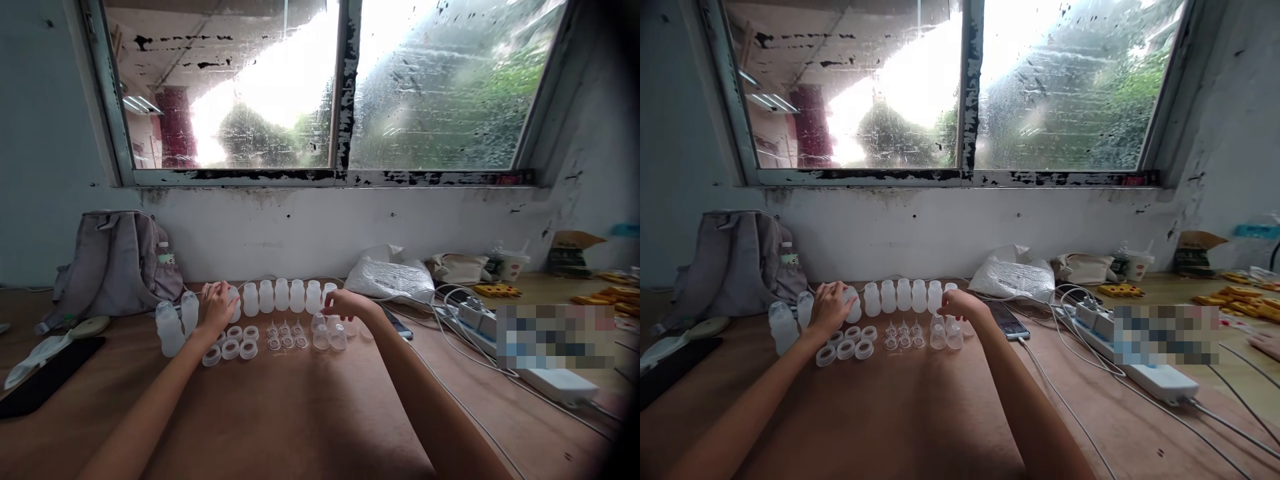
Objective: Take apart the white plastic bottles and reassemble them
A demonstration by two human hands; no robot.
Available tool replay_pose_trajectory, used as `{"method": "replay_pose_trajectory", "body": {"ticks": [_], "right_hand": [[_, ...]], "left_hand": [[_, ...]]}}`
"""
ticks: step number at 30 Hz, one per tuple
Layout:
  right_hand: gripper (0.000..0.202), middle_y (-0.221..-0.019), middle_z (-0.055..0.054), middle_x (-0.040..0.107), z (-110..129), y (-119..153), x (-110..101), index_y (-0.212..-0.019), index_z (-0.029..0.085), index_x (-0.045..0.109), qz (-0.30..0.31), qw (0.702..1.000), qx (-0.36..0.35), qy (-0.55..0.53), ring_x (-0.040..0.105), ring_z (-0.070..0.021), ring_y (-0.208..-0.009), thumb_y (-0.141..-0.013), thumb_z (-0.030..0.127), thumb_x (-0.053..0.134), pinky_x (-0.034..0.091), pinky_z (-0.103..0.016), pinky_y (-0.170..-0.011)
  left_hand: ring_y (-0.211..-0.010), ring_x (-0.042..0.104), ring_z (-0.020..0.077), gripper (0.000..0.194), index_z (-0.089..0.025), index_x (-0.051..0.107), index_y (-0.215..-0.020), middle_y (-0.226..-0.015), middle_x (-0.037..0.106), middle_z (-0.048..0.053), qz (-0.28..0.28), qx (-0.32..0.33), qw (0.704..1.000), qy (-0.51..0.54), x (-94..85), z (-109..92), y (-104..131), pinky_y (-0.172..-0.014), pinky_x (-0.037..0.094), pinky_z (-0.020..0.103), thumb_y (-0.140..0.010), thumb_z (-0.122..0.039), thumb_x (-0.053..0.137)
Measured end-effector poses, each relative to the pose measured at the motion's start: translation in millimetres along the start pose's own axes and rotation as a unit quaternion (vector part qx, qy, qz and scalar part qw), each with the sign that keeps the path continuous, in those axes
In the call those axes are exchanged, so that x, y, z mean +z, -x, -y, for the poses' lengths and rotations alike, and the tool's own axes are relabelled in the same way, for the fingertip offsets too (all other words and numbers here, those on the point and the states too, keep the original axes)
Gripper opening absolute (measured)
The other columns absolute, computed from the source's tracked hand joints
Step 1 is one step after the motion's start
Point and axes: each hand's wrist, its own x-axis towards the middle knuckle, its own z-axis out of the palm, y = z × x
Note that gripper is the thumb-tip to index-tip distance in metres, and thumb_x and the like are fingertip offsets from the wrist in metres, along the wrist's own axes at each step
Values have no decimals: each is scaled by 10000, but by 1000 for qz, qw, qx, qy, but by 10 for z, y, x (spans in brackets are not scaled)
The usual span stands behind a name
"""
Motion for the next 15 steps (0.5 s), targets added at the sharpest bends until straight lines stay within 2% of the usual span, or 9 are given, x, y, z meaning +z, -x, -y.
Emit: {"method": "replay_pose_trajectory", "body": {"ticks": [4,6,8,10,13,15], "right_hand": [[172,-817,-40,612,101,30,19,-805,181,585,-142,984,-107,14,564,-128,-657,-740,325,518,408,-203,-542],[147,-799,-29,616,211,84,42,-767,189,590,-185,970,-159,14,558,-133,-705,-747,311,510,400,-204,-587],[133,-780,-21,614,348,151,78,-761,190,587,-194,961,-197,-2,553,-129,-709,-752,294,505,396,-203,-602],[133,-791,-20,610,490,215,126,-805,187,578,-179,956,-229,-37,550,-117,-686,-756,286,503,401,-200,-589],[213,-854,-26,599,663,278,208,-927,192,536,-151,942,-276,-115,547,-100,-649,-755,314,512,413,-190,-540],[271,-891,-32,588,732,294,250,-978,199,505,-125,931,-294,-178,546,-88,-610,-770,371,488,418,-180,-489]], "left_hand": [[-900,501,257,218,-175,499,-885,-814,581,82,-35,-14,998,54,-171,-82,32,-882,301,407,-737,-335,495],[-918,492,260,249,-185,490,-914,-863,576,80,-59,-39,994,89,-271,-130,8,-855,328,402,-736,-359,502],[-941,485,256,274,-194,477,-942,-905,570,73,-76,-66,985,139,-380,-195,-23,-839,348,392,-732,-365,515],[-951,492,240,290,-205,465,-964,-928,562,62,-69,-86,972,205,-486,-280,-44,-831,365,373,-729,-367,524],[-933,521,208,330,-222,451,-987,-944,565,42,-10,-111,940,321,-602,-431,-42,-819,385,349,-722,-399,538],[-926,536,195,366,-226,442,-1008,-935,581,32,45,-117,908,401,-636,-529,-24,-824,388,346,-714,-418,548]]}}
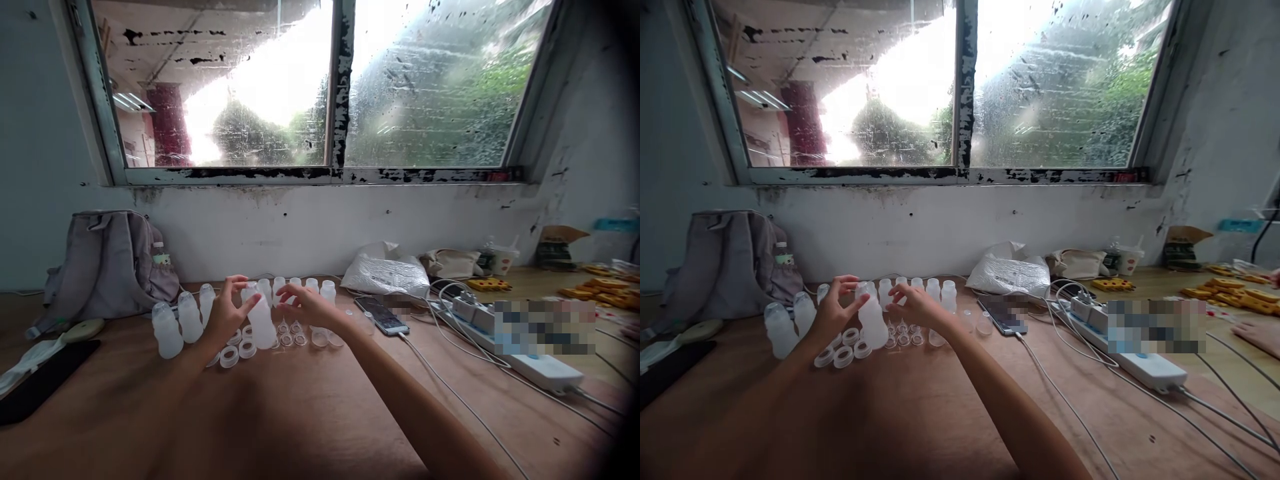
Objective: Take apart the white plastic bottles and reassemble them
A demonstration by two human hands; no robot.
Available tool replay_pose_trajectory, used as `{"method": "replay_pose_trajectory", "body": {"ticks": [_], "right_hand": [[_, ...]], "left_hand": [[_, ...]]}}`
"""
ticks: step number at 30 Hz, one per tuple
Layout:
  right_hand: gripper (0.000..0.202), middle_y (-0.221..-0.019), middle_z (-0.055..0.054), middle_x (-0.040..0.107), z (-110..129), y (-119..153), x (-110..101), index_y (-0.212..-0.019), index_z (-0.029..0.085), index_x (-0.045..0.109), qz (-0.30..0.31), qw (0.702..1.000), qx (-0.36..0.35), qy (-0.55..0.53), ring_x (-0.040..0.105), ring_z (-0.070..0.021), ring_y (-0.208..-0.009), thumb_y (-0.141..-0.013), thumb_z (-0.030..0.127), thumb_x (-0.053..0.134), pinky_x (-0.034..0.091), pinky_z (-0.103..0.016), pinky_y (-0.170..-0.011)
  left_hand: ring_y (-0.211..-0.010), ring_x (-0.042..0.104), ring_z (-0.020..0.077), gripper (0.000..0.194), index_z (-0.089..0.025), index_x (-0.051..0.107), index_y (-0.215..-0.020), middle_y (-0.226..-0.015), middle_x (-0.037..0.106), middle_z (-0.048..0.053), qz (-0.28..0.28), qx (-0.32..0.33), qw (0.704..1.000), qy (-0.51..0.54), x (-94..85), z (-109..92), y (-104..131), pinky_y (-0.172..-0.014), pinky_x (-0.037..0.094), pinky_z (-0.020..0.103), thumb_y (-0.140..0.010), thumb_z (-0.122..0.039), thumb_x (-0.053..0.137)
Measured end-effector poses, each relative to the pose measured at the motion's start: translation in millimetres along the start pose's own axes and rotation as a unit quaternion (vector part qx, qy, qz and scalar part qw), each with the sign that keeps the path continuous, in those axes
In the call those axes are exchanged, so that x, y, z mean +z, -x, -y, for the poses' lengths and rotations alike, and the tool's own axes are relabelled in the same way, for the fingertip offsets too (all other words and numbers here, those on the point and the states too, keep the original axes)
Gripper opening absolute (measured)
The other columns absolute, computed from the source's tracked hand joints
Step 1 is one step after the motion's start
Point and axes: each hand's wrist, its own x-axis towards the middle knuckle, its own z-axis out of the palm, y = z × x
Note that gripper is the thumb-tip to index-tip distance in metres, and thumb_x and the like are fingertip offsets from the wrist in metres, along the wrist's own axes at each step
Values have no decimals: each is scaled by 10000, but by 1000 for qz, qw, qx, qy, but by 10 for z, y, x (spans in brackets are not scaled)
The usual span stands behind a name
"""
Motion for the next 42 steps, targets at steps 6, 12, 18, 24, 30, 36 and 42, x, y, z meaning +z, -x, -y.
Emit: {"method": "replay_pose_trajectory", "body": {"ticks": [6,12,18,24,30,36,42], "right_hand": [[373,-698,-12,569,40,8,12,-925,166,538,15,997,0,-80,538,-85,-531,-794,487,402,393,-160,-407],[357,-688,-10,583,63,45,-14,-805,159,585,55,998,3,-18,486,-64,-483,-737,497,494,360,-162,-402],[313,-751,-17,585,52,41,-19,-846,174,572,79,996,34,25,478,-66,-489,-768,458,464,357,-173,-418],[322,-687,-8,565,61,62,39,-896,205,572,66,991,10,113,494,-116,-606,-773,479,453,338,-196,-502],[357,-583,-5,536,-26,-23,315,-717,161,600,30,988,3,153,436,-92,-526,-768,483,455,278,-191,-476],[362,-435,59,273,-113,-70,351,-448,121,499,7,987,-72,147,187,-49,-454,-759,301,449,162,-196,-435],[378,-465,52,202,-95,-45,281,-404,147,340,0,997,-50,50,179,-50,-460,-754,277,392,146,-210,-431]], "left_hand": [[-904,553,200,454,-222,432,-1022,-924,600,43,139,-36,982,120,153,-87,116,-723,434,314,-654,-410,622],[-896,544,198,422,-225,440,-957,-895,609,27,181,-27,973,139,246,-65,205,-752,409,316,-625,-360,662],[-836,546,178,487,-199,408,-1025,-930,568,46,221,-78,937,261,509,103,411,-724,416,299,-630,-325,664],[-942,499,207,340,-187,470,-1024,-993,547,63,162,-108,936,293,669,42,723,-807,377,317,-727,-326,559],[-537,529,146,266,-167,516,-896,-680,569,14,196,-232,868,392,687,-41,832,-498,401,261,-711,-353,561],[-452,491,121,248,-134,530,-803,-596,545,9,193,-306,804,471,793,-153,937,-435,379,248,-724,-369,516],[-483,483,111,275,-138,526,-778,-607,524,12,217,-388,667,598,723,-297,934,-486,369,244,-721,-400,467]]}}
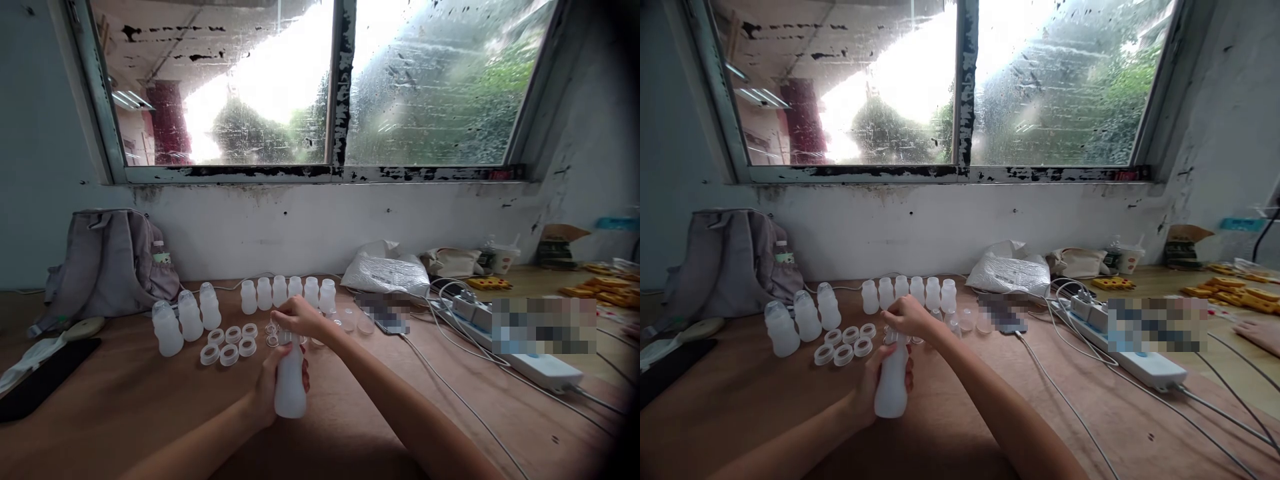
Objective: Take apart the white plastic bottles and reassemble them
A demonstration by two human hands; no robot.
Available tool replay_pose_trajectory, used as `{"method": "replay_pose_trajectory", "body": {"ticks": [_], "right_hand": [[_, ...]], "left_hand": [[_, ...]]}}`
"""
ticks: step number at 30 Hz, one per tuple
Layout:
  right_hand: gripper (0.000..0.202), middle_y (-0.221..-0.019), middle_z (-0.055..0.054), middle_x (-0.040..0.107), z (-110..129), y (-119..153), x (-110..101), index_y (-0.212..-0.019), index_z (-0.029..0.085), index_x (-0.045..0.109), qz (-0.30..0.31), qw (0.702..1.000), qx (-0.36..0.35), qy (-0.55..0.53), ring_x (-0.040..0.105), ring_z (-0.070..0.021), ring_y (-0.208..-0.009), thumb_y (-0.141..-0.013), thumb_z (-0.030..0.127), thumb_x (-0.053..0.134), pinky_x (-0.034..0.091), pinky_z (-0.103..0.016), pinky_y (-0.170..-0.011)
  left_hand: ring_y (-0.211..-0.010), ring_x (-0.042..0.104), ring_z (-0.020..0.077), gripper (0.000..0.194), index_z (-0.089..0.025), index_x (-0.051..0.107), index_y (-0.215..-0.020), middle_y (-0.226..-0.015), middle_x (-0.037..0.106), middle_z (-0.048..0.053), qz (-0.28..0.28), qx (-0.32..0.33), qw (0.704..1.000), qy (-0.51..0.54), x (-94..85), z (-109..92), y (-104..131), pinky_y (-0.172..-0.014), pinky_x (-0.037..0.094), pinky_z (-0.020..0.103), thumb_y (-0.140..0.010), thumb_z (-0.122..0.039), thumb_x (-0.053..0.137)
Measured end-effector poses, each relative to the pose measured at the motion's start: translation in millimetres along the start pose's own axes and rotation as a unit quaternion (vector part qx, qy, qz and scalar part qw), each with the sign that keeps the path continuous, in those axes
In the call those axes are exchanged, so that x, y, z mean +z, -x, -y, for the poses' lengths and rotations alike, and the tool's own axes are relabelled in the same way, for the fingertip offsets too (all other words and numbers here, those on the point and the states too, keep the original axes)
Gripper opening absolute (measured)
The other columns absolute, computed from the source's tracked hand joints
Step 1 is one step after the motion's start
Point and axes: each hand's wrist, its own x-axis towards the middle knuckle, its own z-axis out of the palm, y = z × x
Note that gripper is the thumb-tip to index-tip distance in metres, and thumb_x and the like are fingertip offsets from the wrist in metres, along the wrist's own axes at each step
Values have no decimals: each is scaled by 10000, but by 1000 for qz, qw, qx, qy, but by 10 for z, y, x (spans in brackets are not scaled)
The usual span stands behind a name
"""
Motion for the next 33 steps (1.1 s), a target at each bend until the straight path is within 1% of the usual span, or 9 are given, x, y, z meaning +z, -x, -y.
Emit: {"method": "replay_pose_trajectory", "body": {"ticks": [8,11,13,15,17,21,25,29,33], "right_hand": [[386,-445,52,247,-32,-42,18,-437,154,345,-36,990,17,-135,224,-50,-434,-745,371,428,180,-193,-399],[361,-441,50,307,-174,-64,-121,-498,155,402,-107,977,80,-168,281,-52,-406,-745,419,412,225,-173,-374],[351,-466,31,406,-323,-41,-299,-619,151,465,-152,962,157,-163,325,-57,-374,-784,432,335,247,-170,-342],[352,-503,13,467,-485,21,-512,-664,140,498,-131,964,205,-110,348,-48,-347,-785,443,365,272,-166,-329],[348,-516,-4,499,-630,113,-712,-666,127,525,-70,962,263,-28,415,-58,-342,-746,460,462,326,-172,-338],[333,-596,-43,569,-808,284,-945,-824,103,564,97,912,390,79,565,-132,-452,-711,417,557,435,-208,-425],[385,-712,-97,619,-878,320,-945,-894,71,581,215,849,459,154,615,-216,-595,-597,296,680,474,-291,-515],[447,-776,-151,633,-904,264,-838,-855,30,605,250,816,491,176,616,-286,-680,-474,217,744,475,-363,-577],[599,-859,-179,630,-913,240,-726,-1002,32,559,264,794,514,187,615,-302,-717,-461,206,749,475,-370,-591]], "left_hand": [[-433,399,55,344,-140,492,-799,-564,426,-38,181,-121,963,160,-108,-128,-45,-442,278,185,-668,-458,495],[-415,400,69,377,-149,494,-812,-556,438,-35,273,-187,933,139,-180,-42,-8,-414,266,193,-639,-484,494],[-428,433,95,397,-147,498,-836,-579,468,-13,303,-222,921,104,-215,63,34,-412,285,213,-644,-492,460],[-450,460,109,392,-139,501,-853,-602,487,4,293,-230,925,82,-229,150,60,-423,305,227,-661,-473,433],[-459,471,106,382,-133,502,-858,-613,493,7,264,-227,935,75,-228,185,59,-438,317,230,-673,-458,425],[-462,482,93,364,-131,500,-857,-619,499,0,206,-214,952,73,-230,130,12,-466,328,228,-697,-449,426],[-466,494,98,352,-129,496,-854,-616,503,-1,167,-201,963,62,-243,93,-16,-477,333,233,-701,-440,439],[-466,491,98,350,-127,498,-855,-615,506,1,152,-208,965,55,-230,111,-7,-486,342,239,-704,-437,438],[-471,494,101,344,-125,501,-845,-617,511,4,144,-208,967,40,-190,106,19,-490,345,240,-697,-432,451]]}}
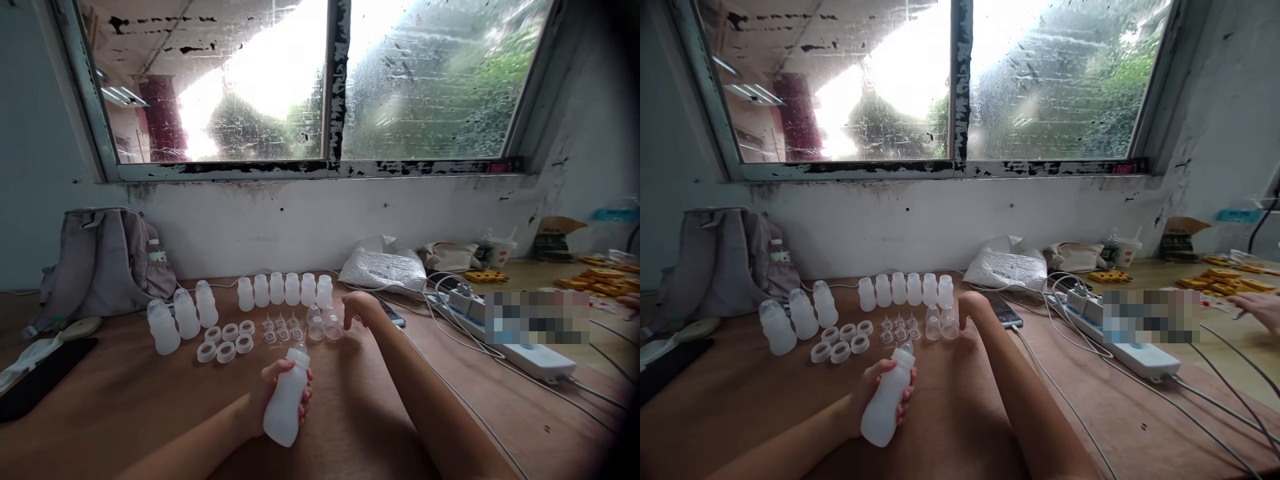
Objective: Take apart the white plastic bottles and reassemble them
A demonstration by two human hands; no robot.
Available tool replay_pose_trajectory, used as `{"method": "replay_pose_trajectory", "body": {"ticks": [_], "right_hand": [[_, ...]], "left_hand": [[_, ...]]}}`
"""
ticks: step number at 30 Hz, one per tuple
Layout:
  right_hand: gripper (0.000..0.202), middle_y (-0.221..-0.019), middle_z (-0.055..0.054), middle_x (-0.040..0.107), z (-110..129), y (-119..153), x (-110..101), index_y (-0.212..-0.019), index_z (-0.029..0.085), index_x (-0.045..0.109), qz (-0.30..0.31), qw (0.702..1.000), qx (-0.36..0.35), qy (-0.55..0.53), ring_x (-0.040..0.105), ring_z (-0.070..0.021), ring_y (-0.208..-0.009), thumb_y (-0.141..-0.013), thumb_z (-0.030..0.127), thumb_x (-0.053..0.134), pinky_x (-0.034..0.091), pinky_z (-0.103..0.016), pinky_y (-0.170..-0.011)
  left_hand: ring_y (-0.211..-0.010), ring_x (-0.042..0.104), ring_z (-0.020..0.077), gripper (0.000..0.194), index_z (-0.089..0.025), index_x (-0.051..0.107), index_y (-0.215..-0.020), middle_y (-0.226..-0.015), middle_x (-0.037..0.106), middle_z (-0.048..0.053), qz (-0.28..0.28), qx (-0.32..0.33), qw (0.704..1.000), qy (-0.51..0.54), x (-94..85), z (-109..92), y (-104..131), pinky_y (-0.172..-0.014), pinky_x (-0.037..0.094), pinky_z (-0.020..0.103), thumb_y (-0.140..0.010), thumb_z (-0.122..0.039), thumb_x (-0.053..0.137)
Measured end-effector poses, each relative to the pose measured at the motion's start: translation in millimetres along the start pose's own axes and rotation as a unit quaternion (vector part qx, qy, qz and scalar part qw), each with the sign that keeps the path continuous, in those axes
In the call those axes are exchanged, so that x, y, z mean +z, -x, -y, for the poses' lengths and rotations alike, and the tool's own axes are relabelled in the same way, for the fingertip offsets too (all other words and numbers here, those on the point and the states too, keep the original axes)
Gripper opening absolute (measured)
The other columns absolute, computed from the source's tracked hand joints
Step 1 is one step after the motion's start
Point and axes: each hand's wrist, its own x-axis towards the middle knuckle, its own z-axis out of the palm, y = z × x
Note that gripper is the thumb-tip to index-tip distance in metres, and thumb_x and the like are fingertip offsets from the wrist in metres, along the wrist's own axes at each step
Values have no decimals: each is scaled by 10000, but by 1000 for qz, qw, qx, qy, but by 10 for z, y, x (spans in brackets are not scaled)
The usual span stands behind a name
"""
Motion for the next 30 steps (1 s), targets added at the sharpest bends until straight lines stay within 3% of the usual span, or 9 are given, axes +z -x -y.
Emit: {"method": "replay_pose_trajectory", "body": {"ticks": [7,15,23,26,30], "right_hand": [[695,-848,-163,637,12,-47,68,-1051,72,542,-5,1000,15,-13,614,-310,-739,-426,274,771,478,-352,-574],[594,-777,-133,637,-64,-45,30,-981,100,576,-23,998,10,-60,612,-301,-732,-461,325,753,474,-353,-553],[365,-583,-118,627,-164,-19,-23,-749,43,616,-20,994,-1,-108,621,-283,-602,-444,191,752,477,-355,-513],[279,-518,-100,606,-149,-12,-27,-689,57,602,-83,986,-30,-141,610,-249,-521,-505,223,729,469,-318,-462],[247,-599,-58,613,1,48,-65,-762,116,562,-246,939,-113,-211,578,-117,-480,-743,360,526,435,-188,-444]], "left_hand": [[-468,499,100,342,-121,507,-839,-618,516,4,-18,-2,1000,-11,40,-9,8,-490,360,239,-697,-424,437],[-485,504,100,344,-123,509,-853,-640,510,4,-19,-9,1000,-9,15,5,6,-498,368,236,-705,-427,442],[-500,512,104,330,-127,517,-863,-662,519,16,-35,15,999,-6,-17,38,-12,-520,394,250,-727,-418,440],[-505,535,126,349,-147,506,-871,-660,536,19,-46,29,998,-18,3,41,-11,-543,416,282,-747,-458,409],[-489,528,144,396,-197,481,-887,-607,527,-5,-69,84,993,-40,32,3,-13,-561,433,343,-755,-552,369]]}}
